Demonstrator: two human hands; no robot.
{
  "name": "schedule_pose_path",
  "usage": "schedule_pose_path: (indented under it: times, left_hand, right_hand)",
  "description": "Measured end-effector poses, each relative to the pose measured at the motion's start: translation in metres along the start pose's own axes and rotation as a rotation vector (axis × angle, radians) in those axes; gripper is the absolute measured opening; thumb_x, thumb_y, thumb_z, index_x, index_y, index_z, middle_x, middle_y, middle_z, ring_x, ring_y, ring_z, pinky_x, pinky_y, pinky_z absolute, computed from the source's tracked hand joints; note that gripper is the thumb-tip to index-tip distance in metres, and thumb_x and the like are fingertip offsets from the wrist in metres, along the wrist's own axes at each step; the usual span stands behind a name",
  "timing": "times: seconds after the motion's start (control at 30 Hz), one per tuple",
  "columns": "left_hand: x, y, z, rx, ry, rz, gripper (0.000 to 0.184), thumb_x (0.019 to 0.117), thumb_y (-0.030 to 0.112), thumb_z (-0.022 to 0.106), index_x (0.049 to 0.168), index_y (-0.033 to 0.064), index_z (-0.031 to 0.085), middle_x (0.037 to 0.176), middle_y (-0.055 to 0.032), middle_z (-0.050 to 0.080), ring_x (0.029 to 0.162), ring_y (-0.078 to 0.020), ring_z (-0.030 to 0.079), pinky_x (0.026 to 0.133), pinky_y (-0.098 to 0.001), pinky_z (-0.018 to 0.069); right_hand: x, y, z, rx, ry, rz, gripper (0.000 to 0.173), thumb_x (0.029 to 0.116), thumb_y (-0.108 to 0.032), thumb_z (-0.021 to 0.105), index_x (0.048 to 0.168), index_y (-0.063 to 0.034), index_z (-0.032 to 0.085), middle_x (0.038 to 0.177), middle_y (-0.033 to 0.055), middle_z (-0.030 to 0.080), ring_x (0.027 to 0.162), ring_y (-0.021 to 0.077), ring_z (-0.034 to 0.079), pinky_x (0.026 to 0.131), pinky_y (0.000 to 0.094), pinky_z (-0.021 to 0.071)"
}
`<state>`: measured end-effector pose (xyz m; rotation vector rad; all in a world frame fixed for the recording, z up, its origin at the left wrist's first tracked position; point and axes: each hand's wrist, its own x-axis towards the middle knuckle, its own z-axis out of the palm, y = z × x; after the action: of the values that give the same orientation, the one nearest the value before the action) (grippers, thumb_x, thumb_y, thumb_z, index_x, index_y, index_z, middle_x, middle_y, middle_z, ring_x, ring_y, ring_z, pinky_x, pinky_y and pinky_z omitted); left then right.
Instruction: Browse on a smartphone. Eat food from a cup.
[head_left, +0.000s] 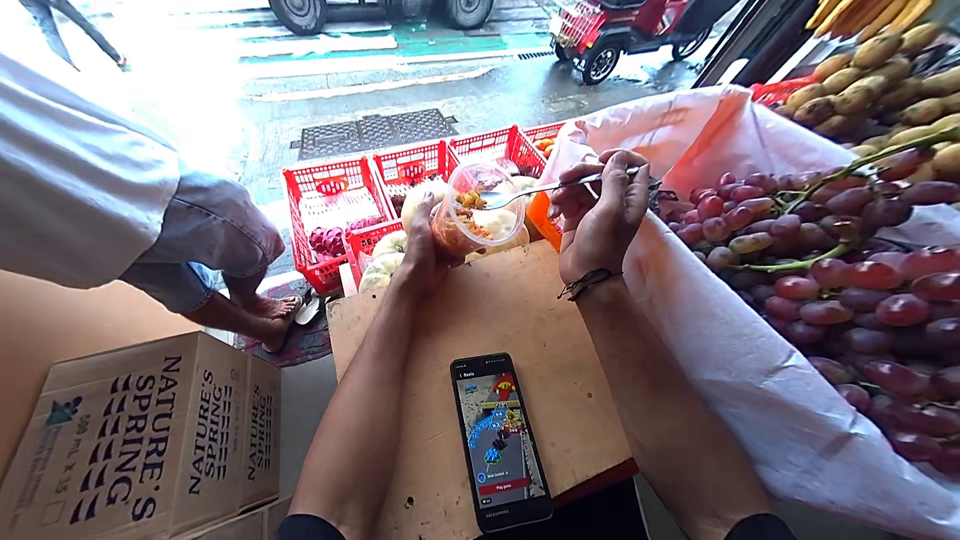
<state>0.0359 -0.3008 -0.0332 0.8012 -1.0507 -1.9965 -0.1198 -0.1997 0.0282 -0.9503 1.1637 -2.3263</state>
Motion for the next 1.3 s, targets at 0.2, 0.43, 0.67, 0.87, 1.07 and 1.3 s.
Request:
schedule_pose_path:
  times: [0.2, 0.43, 0.67, 0.87, 1.07, 1.3]
  left_hand:
    - [0.001, 0.0, -0.002, -0.028, -0.001, -0.001, 0.069, 0.1051, 0.063, 0.015, 0.122, 0.0143, 0.061, 0.096, -0.0106, 0.07, 0.074, -0.0209, 0.068, 0.058, -0.0344, 0.0561]
    - [0.006, -0.007, -0.005, -0.018, -0.031, 0.015, 0.07, 0.1044, 0.065, 0.012, 0.126, 0.0181, 0.06, 0.098, -0.008, 0.07, 0.075, -0.019, 0.067, 0.06, -0.0345, 0.0558]
    - [0.002, -0.003, 0.001, 0.005, 0.039, -0.024, 0.072, 0.1057, 0.062, 0.011, 0.126, 0.0125, 0.059, 0.1, -0.0101, 0.069, 0.086, -0.0215, 0.068, 0.074, -0.041, 0.0586]
    - [0.004, -0.006, 0.003, 0.166, 0.085, -0.021, 0.078, 0.1045, 0.064, 0.009, 0.131, 0.0101, 0.058, 0.107, -0.0124, 0.069, 0.093, -0.0238, 0.068, 0.078, -0.0448, 0.0576]
    - [-0.001, 0.0, 0.006, 0.074, 0.078, -0.038, 0.071, 0.1064, 0.06, 0.012, 0.135, 0.0116, 0.055, 0.106, -0.0116, 0.069, 0.089, -0.0231, 0.069, 0.074, -0.0427, 0.0586]
    - [-0.002, 0.0, 0.003, -0.02, 0.057, -0.033, 0.067, 0.1062, 0.061, 0.015, 0.135, 0.0152, 0.055, 0.107, -0.0112, 0.069, 0.089, -0.0235, 0.07, 0.073, -0.041, 0.0593]
  right_hand:
    - [-0.001, 0.0, -0.004, -0.07, -0.06, -0.076, 0.023, 0.1125, -0.017, 0.023, 0.114, -0.0099, 0.045, 0.085, 0.0032, 0.069, 0.058, 0.0127, 0.067, 0.055, 0.0268, 0.0587]
    - [-0.018, -0.012, -0.006, -0.448, -0.392, -0.479, 0.027, 0.1131, -0.024, 0.025, 0.121, -0.0056, 0.043, 0.095, 0.0033, 0.068, 0.067, 0.0084, 0.066, 0.057, 0.0248, 0.0575]
    - [-0.013, 0.005, -0.005, -0.32, -0.293, -0.26, 0.024, 0.1111, -0.018, 0.021, 0.115, -0.0077, 0.042, 0.078, -0.0025, 0.062, 0.056, 0.0079, 0.059, 0.051, 0.0256, 0.0527]
    - [-0.022, 0.004, -0.001, -0.336, -0.259, -0.067, 0.029, 0.1113, -0.02, 0.018, 0.125, -0.0062, 0.04, 0.082, -0.0011, 0.06, 0.055, 0.0066, 0.056, 0.049, 0.0237, 0.051]
    - [-0.025, 0.003, -0.001, -0.281, -0.095, 0.13, 0.033, 0.1138, -0.026, 0.018, 0.126, -0.0076, 0.041, 0.086, -0.0001, 0.064, 0.057, 0.0041, 0.061, 0.058, 0.0203, 0.0554]
    - [-0.02, -0.001, -0.002, -0.195, -0.051, 0.087, 0.027, 0.1138, -0.026, 0.02, 0.121, -0.0123, 0.043, 0.087, -0.0019, 0.065, 0.057, 0.0039, 0.061, 0.056, 0.0189, 0.0539]
